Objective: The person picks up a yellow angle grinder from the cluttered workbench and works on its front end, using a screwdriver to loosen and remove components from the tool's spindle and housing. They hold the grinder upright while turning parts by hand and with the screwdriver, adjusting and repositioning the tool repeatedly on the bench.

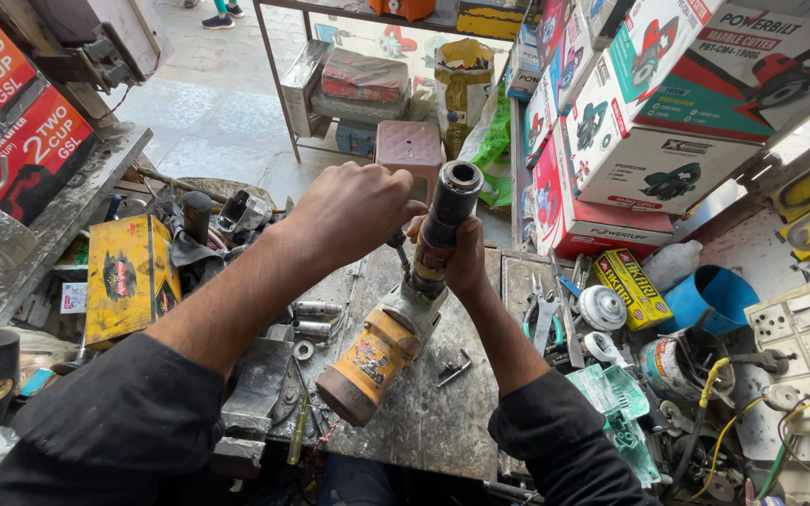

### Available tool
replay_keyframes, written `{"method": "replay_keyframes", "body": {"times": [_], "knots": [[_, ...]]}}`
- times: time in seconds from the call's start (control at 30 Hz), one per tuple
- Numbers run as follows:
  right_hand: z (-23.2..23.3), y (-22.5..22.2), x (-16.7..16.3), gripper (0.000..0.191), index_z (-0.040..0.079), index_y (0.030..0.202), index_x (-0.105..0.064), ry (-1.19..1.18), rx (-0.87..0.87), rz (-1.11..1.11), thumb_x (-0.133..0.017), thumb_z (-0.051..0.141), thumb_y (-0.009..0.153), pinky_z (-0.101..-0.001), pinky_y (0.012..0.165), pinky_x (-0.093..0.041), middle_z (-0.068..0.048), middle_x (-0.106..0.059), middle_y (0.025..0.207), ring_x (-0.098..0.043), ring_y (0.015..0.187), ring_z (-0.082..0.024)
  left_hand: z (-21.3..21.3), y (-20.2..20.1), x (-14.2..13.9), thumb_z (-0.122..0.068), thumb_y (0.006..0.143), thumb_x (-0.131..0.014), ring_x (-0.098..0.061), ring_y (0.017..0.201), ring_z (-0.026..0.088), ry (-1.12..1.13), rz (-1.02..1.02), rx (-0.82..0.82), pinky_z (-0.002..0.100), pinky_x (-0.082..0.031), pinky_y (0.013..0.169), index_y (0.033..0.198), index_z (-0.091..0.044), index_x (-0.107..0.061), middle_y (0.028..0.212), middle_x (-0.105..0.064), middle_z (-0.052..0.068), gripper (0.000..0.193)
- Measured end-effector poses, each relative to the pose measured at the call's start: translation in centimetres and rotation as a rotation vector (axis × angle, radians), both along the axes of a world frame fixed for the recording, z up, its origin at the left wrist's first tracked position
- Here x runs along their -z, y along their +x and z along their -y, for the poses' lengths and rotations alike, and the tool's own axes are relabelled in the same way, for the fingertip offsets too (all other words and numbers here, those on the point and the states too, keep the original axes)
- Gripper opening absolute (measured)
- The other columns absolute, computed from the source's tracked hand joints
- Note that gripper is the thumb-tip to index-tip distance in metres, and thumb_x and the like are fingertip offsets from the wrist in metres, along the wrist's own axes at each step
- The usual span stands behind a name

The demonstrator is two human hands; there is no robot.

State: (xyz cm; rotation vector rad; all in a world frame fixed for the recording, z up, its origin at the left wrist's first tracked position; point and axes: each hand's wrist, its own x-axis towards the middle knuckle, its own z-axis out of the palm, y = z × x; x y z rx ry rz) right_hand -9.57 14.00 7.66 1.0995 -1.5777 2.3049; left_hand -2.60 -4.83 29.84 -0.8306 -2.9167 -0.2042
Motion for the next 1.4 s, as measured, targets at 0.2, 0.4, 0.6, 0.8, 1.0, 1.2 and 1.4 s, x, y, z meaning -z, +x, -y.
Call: {"method": "replay_keyframes", "body": {"times": [0.2,0.4,0.6,0.8,1.0,1.2,1.4], "knots": [[0.3,-0.4,0.5,0.073,0.002,0.13,-0.051,-0.037,0.124,0.188,-0.033,0.068,0.105,-0.0339,0.086,-0.055,-0.011,-0.065,0.11,-0.065,0.096,-0.017,0.0,0.8,0.3,-0.035,0.102,-0.057,-0.072,0.078,0.039,0.154,-0.113,0.132,0.049,-0.057,0.07,0.1,0.0,-0.061,0.084,-0.071,0.02,0.035],[0.0,-0.8,1.8,0.072,0.004,0.126,-0.051,-0.035,0.031,0.182,-0.031,0.069,0.103,-0.0352,0.085,-0.058,-0.011,-0.07,0.099,-0.071,0.092,-0.02,0.0,0.5,0.1,-0.031,0.097,-0.054,-0.072,0.081,0.035,0.05,-0.037,0.128,0.044,-0.059,0.07,0.111,-0.001,-0.061,0.103,-0.069,0.021,0.035],[-0.1,-1.2,2.1,0.077,0.001,0.126,-0.054,-0.001,0.156,0.175,-0.032,0.072,0.105,-0.0337,0.081,-0.055,-0.009,-0.066,0.103,-0.065,0.091,-0.017,-0.2,0.6,0.0,-0.046,0.105,-0.053,-0.073,0.091,0.034,0.022,-0.042,0.077,0.045,-0.056,0.078,0.111,-0.002,-0.06,0.1,-0.073,0.02,0.045],[-0.1,-0.2,0.7,0.079,0.001,0.124,-0.055,-0.04,0.093,0.148,-0.035,0.074,0.103,-0.0328,0.082,-0.054,-0.009,-0.067,0.103,-0.065,0.092,-0.017,0.5,0.2,1.0,-0.027,0.101,-0.056,-0.073,0.077,0.037,0.314,-0.351,0.391,0.045,-0.058,0.066,0.102,-0.001,-0.056,0.087,-0.069,0.016,0.026],[-0.1,-0.1,0.4,0.083,0.0,0.121,-0.06,-0.012,-0.001,0.049,-0.032,0.075,0.104,-0.0325,0.079,-0.056,-0.01,-0.071,0.1,-0.068,0.088,-0.018,0.3,0.1,0.2,-0.053,0.102,-0.05,-0.072,0.072,0.03,-0.065,-0.021,-0.082,0.047,-0.058,0.072,0.095,-0.004,-0.059,0.075,-0.068,0.013,0.05],[0.0,-0.9,2.1,0.076,0.003,0.131,-0.051,-0.053,0.11,0.205,-0.033,0.071,0.103,-0.0337,0.082,-0.056,-0.008,-0.066,0.105,-0.065,0.091,-0.018,0.7,0.5,1.1,-0.019,0.093,-0.06,-0.071,0.072,0.034,0.351,-0.33,0.435,0.044,-0.058,0.065,0.094,-0.001,-0.062,0.087,-0.065,0.016,0.018],[0.1,0.1,-0.4,0.088,-0.002,0.116,-0.061,0.026,0.098,0.119,-0.034,0.079,0.098,-0.0327,0.078,-0.055,-0.011,-0.07,0.098,-0.067,0.086,-0.018,0.6,-0.3,2.3,-0.034,0.105,-0.056,-0.072,0.066,0.03,0.171,-0.253,0.126,0.044,-0.058,0.06,0.082,-0.003,-0.06,0.077,-0.065,0.011,0.039]]}}
